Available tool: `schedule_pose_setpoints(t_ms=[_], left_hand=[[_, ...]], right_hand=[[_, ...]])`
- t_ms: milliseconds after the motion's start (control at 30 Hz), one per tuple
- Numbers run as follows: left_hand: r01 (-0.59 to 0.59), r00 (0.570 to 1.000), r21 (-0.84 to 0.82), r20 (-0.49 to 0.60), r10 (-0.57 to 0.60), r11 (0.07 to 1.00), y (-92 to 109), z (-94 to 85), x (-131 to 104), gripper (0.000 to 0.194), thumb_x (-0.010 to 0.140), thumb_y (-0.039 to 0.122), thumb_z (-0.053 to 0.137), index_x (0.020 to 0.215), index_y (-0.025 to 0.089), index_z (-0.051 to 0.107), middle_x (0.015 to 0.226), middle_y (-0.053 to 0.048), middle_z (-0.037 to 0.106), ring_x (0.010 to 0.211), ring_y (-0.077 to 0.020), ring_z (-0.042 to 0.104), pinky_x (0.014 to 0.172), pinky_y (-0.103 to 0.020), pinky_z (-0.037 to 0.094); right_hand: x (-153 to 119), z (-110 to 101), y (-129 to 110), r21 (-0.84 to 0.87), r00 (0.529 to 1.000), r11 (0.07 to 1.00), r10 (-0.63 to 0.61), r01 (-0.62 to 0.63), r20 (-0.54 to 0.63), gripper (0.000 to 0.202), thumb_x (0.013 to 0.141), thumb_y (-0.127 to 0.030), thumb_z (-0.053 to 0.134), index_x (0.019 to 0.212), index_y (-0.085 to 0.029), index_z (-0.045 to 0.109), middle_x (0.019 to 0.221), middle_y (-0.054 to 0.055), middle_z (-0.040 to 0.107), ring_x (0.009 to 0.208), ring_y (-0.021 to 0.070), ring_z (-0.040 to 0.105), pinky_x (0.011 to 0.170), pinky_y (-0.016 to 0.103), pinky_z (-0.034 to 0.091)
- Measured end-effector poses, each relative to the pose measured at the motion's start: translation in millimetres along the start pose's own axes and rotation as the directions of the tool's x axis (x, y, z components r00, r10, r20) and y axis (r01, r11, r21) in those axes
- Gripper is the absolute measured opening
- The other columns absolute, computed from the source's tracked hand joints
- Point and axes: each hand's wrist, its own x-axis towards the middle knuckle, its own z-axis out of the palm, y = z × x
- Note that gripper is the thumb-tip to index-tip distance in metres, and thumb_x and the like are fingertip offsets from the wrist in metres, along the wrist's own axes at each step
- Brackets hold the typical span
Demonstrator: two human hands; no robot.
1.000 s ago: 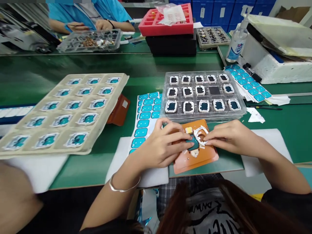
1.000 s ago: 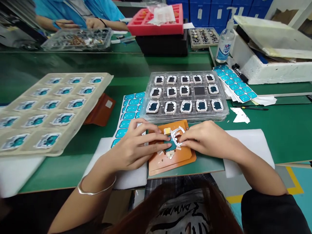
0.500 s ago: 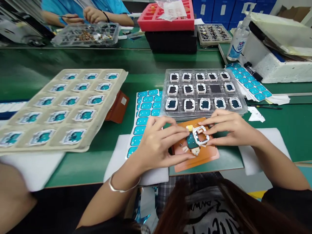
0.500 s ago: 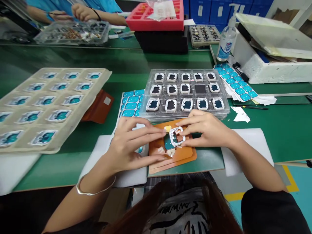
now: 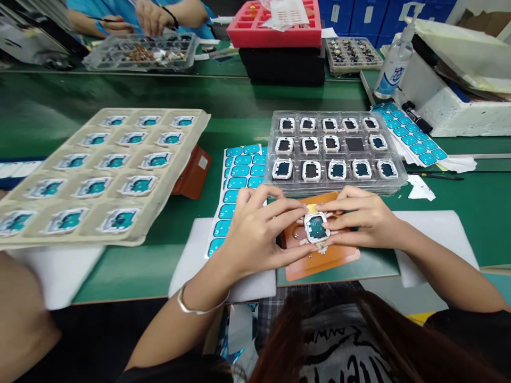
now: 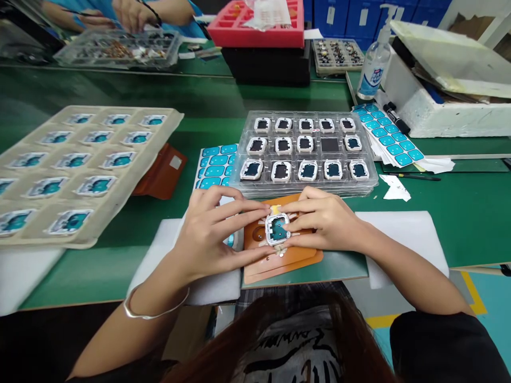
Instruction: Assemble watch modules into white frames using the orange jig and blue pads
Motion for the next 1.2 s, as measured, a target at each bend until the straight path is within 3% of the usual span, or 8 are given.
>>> schedule_pose_setpoints(t_ms=[367,500,633,733,833,933,1067,1200], left_hand=[[0.06,0.986,-0.085,0.158,-0.046,0.995,2.1,-2.8,0.4,0.035,0.083,0.051,0.069,0.098,0.02,0.069,0.099,-0.006,0.073,0.094,-0.0258,0.052,0.074,-0.04,0.035],[0.058,0.996,-0.163,0.076,-0.046,0.985,3.0,0.3,-0.1,0.034,0.083,0.049,0.07,0.101,0.02,0.067,0.093,-0.005,0.071,0.089,-0.0231,0.053,0.073,-0.038,0.037],[0.064,0.996,-0.326,-0.033,-0.079,0.943,6.8,1.6,-0.2,0.048,0.081,0.051,0.072,0.117,0.022,0.061,0.104,-0.006,0.068,0.092,-0.0211,0.056,0.08,-0.039,0.044],[0.001,0.997,-0.384,-0.071,-0.031,0.923,10.2,0.7,0.4,0.059,0.081,0.057,0.068,0.131,0.027,0.054,0.117,-0.009,0.064,0.102,-0.0228,0.057,0.086,-0.041,0.046],[-0.024,0.995,-0.408,-0.102,-0.019,0.913,11.7,-0.3,1.2,0.054,0.087,0.055,0.062,0.134,0.031,0.052,0.116,-0.008,0.065,0.1,-0.0221,0.058,0.086,-0.041,0.047],[-0.035,0.987,-0.425,-0.155,-0.035,0.904,11.4,-1.1,1.7,0.049,0.086,0.054,0.063,0.13,0.032,0.057,0.109,-0.007,0.068,0.094,-0.0213,0.06,0.081,-0.04,0.049],[-0.014,0.976,-0.473,-0.196,-0.09,0.881,9.4,-0.8,1.7,0.048,0.083,0.055,0.066,0.126,0.033,0.059,0.104,-0.006,0.069,0.09,-0.0207,0.062,0.078,-0.04,0.05],[-0.021,0.959,-0.486,-0.257,-0.12,0.874,6.3,2.2,-0.9,0.048,0.082,0.046,0.072,0.127,0.035,0.058,0.105,-0.004,0.068,0.09,-0.0196,0.061,0.077,-0.039,0.051]], right_hand=[[1.5,0.7,-2.4,-0.025,0.997,1.0,0.016,-0.015,0.076,0.019,0.089,-0.034,0.067,0.08,-0.019,0.073,0.108,0.009,0.075,0.074,0.017,0.054,0.067,0.035,0.05],[2.2,-0.5,-2.4,-0.021,0.998,1.0,0.008,-0.007,0.058,0.015,0.088,-0.032,0.068,0.085,-0.018,0.071,0.106,0.009,0.075,0.076,0.0171,0.055,0.069,0.035,0.05],[4.8,1.5,-12.8,0.142,0.987,0.977,0.163,-0.161,0.0,0.028,0.079,-0.033,0.077,0.101,-0.019,0.065,0.098,0.007,0.073,0.077,0.0156,0.059,0.068,0.031,0.051],[6.3,7.2,-24.9,0.517,0.932,0.792,0.36,-0.323,0.03,0.047,0.069,-0.029,0.084,0.107,-0.021,0.057,0.095,0.003,0.069,0.079,0.0134,0.065,0.068,0.025,0.053],[7.4,11.4,-33.1,0.836,0.869,0.373,0.444,-0.403,0.22,0.056,0.067,-0.022,0.086,0.11,-0.024,0.049,0.105,0.004,0.069,0.088,0.0134,0.07,0.073,0.024,0.056],[9.6,10.7,-36.2,0.903,0.841,0.055,0.391,-0.427,0.374,0.054,0.07,-0.02,0.084,0.11,-0.023,0.047,0.106,0.005,0.071,0.093,0.0147,0.071,0.081,0.029,0.057],[12.4,8.9,-36.9,0.877,0.769,-0.101,0.441,-0.47,0.463,0.049,0.073,-0.021,0.083,0.109,-0.02,0.049,0.099,0.004,0.073,0.091,0.0157,0.073,0.087,0.035,0.058],[11.2,11.5,-37.0,0.901,0.774,-0.086,0.481,-0.425,0.411,0.043,0.076,-0.012,0.078,0.109,-0.021,0.051,0.096,0.001,0.073,0.081,0.0117,0.074,0.078,0.025,0.06]])
